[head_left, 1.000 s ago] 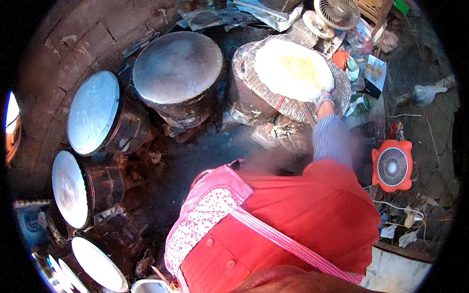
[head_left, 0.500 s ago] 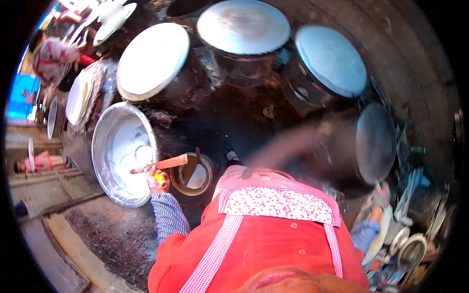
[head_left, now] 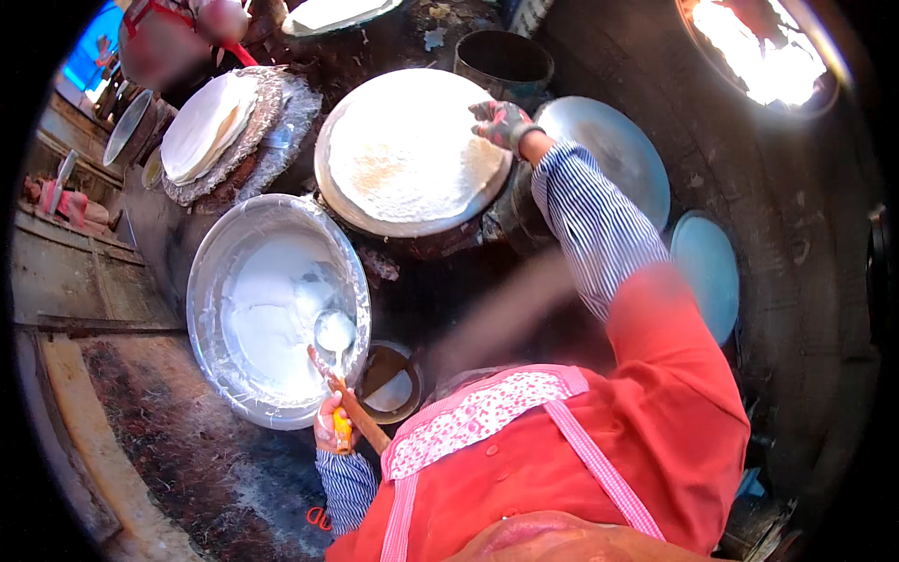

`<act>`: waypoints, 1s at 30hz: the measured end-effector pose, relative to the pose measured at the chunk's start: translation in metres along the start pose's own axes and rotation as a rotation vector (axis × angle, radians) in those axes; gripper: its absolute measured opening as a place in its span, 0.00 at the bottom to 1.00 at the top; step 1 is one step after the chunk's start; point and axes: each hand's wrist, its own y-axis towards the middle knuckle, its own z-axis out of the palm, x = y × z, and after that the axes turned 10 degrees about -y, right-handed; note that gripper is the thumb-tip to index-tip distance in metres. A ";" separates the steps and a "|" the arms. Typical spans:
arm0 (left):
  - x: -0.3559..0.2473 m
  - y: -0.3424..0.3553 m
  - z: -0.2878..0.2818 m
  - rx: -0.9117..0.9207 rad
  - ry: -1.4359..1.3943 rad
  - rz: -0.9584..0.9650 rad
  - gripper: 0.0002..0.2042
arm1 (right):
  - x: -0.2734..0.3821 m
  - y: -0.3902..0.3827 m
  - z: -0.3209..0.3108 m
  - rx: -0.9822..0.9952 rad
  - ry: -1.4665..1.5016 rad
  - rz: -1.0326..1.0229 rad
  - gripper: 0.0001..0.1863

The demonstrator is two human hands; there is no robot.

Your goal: The person scoops white batter from a metal bowl and spreads it onto multiple hot, round griddles using a wooden stick. They flip the cooking crepes and stack the finished ones on a nearby surface. The process is repeated continuously across several griddles.

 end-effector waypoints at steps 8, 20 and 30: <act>0.002 0.026 -0.005 -0.031 -0.100 -0.026 0.12 | -0.008 0.157 0.011 0.022 -0.354 0.133 0.30; 0.026 0.023 0.013 -0.051 -0.205 0.115 0.11 | 0.031 0.146 -0.032 0.084 -0.435 -0.157 0.14; 0.020 0.037 -0.009 -0.032 -0.110 -0.019 0.08 | 0.092 0.038 -0.083 -0.275 -0.335 -0.225 0.13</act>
